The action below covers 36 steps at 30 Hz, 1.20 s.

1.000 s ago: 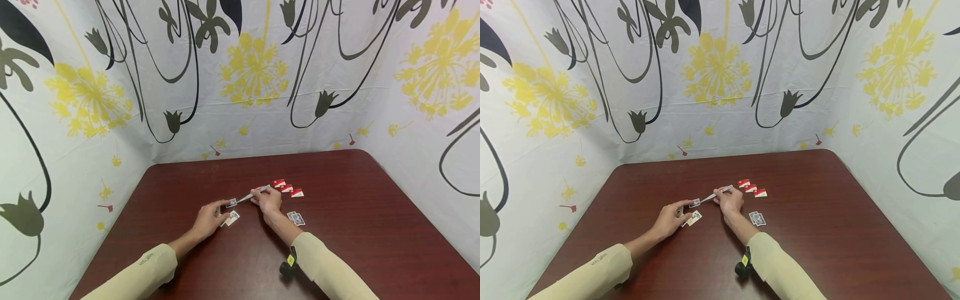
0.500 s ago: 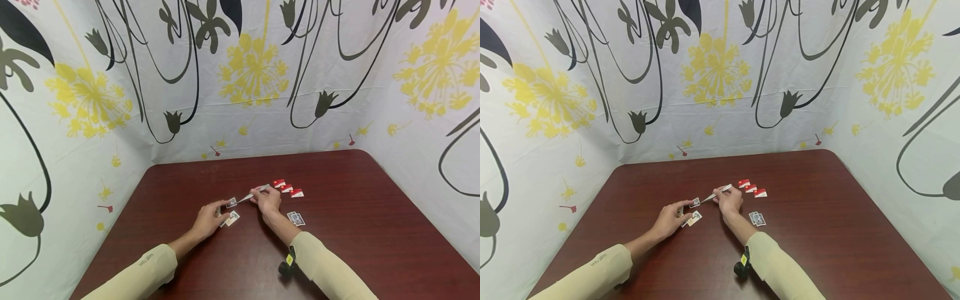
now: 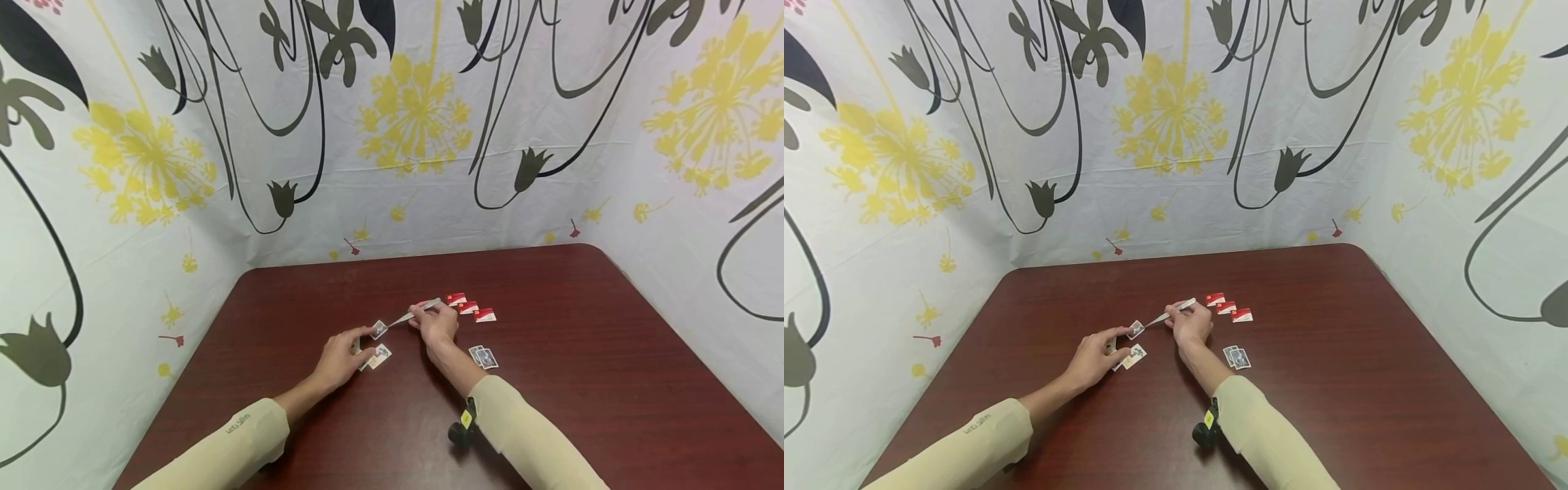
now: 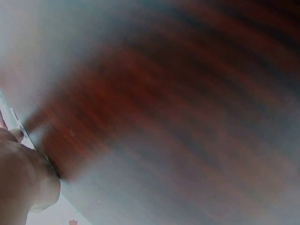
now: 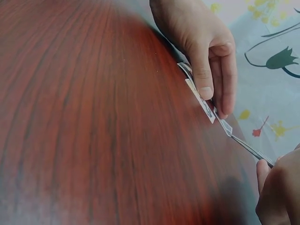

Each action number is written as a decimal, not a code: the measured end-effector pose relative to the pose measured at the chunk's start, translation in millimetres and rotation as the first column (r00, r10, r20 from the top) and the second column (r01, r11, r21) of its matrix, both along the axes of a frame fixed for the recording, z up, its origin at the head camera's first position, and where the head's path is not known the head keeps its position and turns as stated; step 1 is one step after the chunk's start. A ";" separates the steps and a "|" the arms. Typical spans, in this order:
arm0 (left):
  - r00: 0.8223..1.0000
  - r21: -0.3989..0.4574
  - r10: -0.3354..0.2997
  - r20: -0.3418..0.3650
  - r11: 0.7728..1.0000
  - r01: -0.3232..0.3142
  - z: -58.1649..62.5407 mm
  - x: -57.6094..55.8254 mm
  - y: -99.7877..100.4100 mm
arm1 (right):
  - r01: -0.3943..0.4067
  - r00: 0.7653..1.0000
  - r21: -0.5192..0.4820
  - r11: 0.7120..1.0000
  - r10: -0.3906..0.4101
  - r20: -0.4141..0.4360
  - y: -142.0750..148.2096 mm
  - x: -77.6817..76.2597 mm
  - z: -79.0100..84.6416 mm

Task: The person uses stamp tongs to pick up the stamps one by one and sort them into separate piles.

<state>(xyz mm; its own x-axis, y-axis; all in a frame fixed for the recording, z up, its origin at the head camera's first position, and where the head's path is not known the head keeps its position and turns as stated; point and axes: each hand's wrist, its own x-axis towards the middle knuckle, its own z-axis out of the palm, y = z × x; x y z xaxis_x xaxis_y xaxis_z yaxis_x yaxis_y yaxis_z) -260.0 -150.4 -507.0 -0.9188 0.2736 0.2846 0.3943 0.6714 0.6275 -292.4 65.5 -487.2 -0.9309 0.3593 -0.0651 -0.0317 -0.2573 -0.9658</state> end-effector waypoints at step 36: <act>1.000 0.009 0.003 0.002 1.000 -0.003 0.2 0.8 1.3 | 0.036 0.999 -0.078 0.996 -0.035 0.008 -4.8 9.3 -4.1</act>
<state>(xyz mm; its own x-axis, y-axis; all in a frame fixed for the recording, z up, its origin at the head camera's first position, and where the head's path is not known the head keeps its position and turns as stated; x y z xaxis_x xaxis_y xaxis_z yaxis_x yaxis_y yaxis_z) -259.2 -149.1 -506.8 -0.9202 0.2686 0.2849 0.3910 0.6668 0.6344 -283.1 60.6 -491.2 -0.9171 0.3857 -0.1004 -0.0360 -0.3310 -0.9429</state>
